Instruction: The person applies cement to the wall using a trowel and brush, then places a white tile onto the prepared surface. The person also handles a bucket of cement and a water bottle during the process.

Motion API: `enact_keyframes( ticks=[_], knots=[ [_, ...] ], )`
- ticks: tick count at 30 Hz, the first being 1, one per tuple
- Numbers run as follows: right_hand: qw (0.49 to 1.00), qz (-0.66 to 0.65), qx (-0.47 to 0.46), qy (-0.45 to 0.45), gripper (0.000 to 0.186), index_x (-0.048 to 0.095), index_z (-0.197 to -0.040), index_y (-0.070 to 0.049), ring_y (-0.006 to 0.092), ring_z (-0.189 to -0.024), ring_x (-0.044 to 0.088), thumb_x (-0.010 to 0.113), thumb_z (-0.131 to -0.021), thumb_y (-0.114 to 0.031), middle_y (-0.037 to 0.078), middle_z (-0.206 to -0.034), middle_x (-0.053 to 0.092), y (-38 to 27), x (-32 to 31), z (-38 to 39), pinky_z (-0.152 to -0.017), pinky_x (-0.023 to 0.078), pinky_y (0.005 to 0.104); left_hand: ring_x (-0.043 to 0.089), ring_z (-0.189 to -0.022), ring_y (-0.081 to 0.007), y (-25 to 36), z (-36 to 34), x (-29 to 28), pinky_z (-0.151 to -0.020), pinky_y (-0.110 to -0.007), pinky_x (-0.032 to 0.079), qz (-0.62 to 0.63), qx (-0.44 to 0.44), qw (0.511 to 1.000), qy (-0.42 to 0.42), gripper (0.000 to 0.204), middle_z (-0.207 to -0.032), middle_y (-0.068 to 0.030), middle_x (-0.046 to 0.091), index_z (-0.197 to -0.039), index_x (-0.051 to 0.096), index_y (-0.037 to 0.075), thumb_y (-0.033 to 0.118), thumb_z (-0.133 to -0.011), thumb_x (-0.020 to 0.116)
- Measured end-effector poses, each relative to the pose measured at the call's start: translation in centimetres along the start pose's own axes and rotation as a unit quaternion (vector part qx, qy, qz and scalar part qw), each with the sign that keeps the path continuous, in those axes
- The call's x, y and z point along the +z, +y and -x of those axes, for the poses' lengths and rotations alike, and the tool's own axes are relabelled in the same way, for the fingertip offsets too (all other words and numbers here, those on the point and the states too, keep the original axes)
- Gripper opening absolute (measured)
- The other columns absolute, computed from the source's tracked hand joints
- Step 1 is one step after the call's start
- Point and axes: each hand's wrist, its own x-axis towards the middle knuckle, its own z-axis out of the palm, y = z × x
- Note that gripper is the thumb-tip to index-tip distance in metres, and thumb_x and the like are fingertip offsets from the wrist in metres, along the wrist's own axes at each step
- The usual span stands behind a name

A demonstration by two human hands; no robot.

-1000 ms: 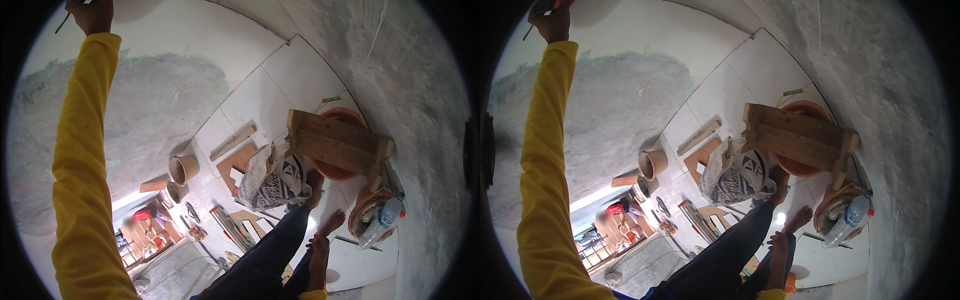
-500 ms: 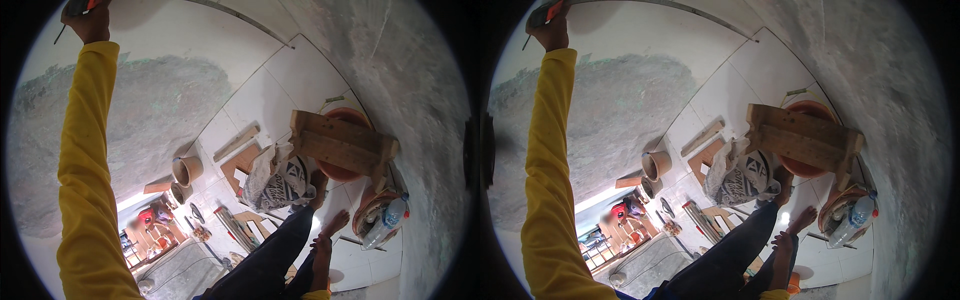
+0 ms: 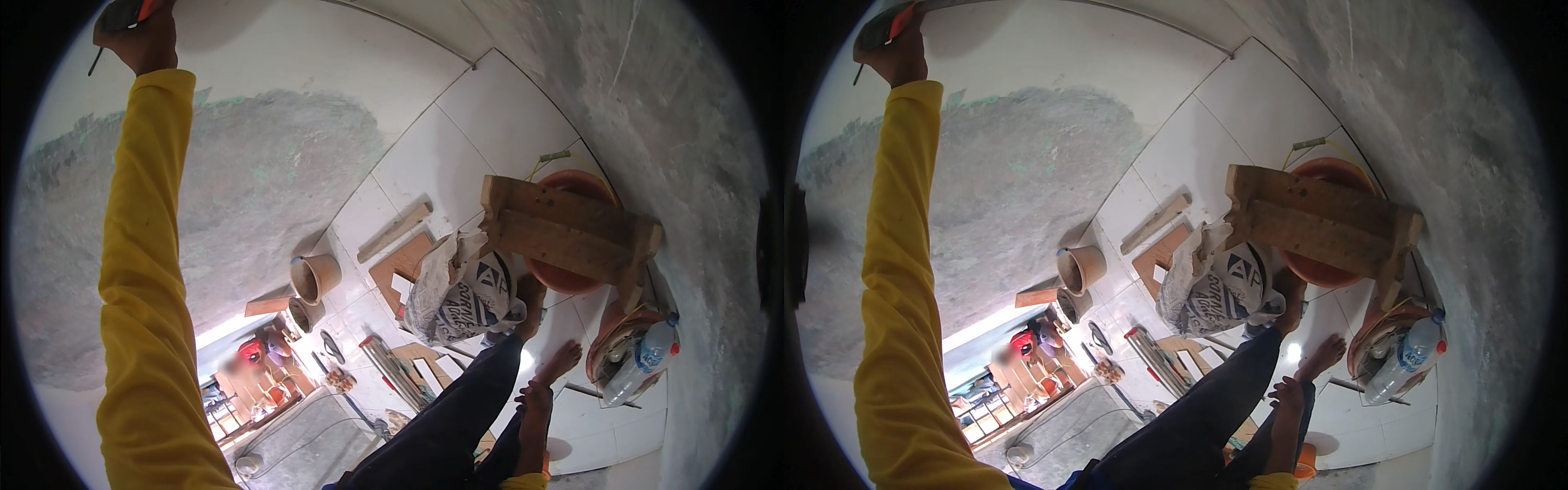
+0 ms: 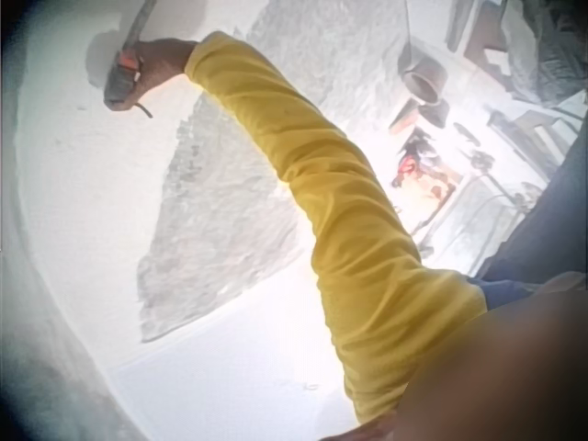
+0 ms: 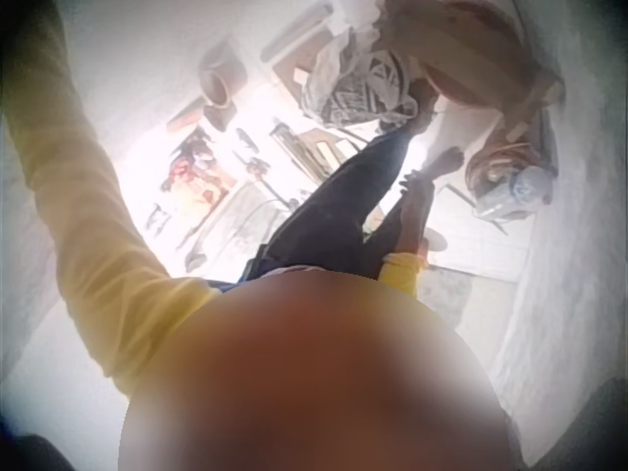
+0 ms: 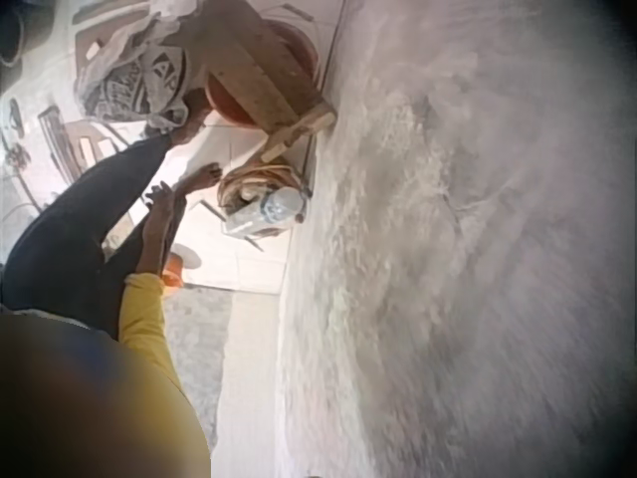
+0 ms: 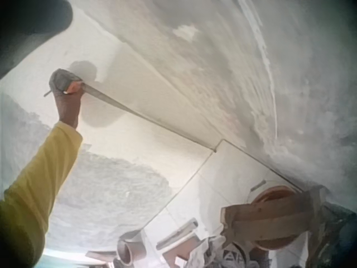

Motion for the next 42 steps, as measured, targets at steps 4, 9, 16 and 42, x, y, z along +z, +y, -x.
enact_keyframes(
  ticks=[4, 9, 16, 42],
  knots=[
    [1.000, 0.008, 0.005, 0.001, 0.037, 0.060, -0.129, -0.007, 0.0154, -0.087, 0.064, 0.066, -0.100, -0.030, 0.005, -0.105, 0.064, -0.1, 0.2, -0.1, -0.073, 0.048, 0.0271, 0.052, -0.121, -0.0242, -1.5, -0.6, -0.9, -0.096, -0.033, 0.046, -0.028, 0.064, 0.997, -0.028, 0.089, -0.131, -0.0052, 0.046, -0.153, 0.027, 0.020, -0.013, -0.083, 0.071],
    [1.000, 0.002, -0.010, -0.005, 0.035, 0.060, -0.129, -0.007, 0.0149, -0.086, 0.064, 0.064, -0.101, -0.028, 0.005, -0.104, 0.064, 0.6, 0.3, -0.5, -0.073, 0.047, 0.0273, 0.056, -0.116, -0.0207, 0.7, 1.8, 1.9, -0.096, -0.033, 0.053, -0.006, 0.033, 0.999, 0.022, 0.085, -0.126, -0.0082, 0.053, -0.151, 0.034, 0.012, -0.016, -0.080, 0.073],
    [1.000, 0.013, -0.009, -0.002, 0.035, 0.059, -0.130, -0.006, 0.0142, -0.087, 0.064, 0.064, -0.101, -0.026, 0.005, -0.105, 0.065, 0.5, 0.3, -0.5, -0.073, 0.047, 0.0270, 0.063, -0.108, -0.0209, -3.0, 1.0, -0.8, -0.101, -0.034, 0.056, -0.202, 0.102, 0.974, 0.008, 0.089, -0.121, -0.0135, 0.063, -0.136, 0.037, -0.004, 0.010, -0.072, 0.097],
    [0.999, 0.036, -0.004, -0.001, 0.039, 0.058, -0.133, -0.007, 0.0161, -0.091, 0.066, 0.065, -0.100, -0.026, 0.004, -0.105, 0.064, 1.6, 1.3, -1.6, -0.077, 0.047, 0.0296, 0.057, -0.119, -0.0230, -3.5, 3.7, 2.6, -0.103, -0.032, 0.059, -0.199, 0.067, 0.977, -0.033, 0.097, -0.135, -0.0176, 0.045, -0.134, 0.023, 0.004, -0.002, -0.070, 0.096]
  ],
)
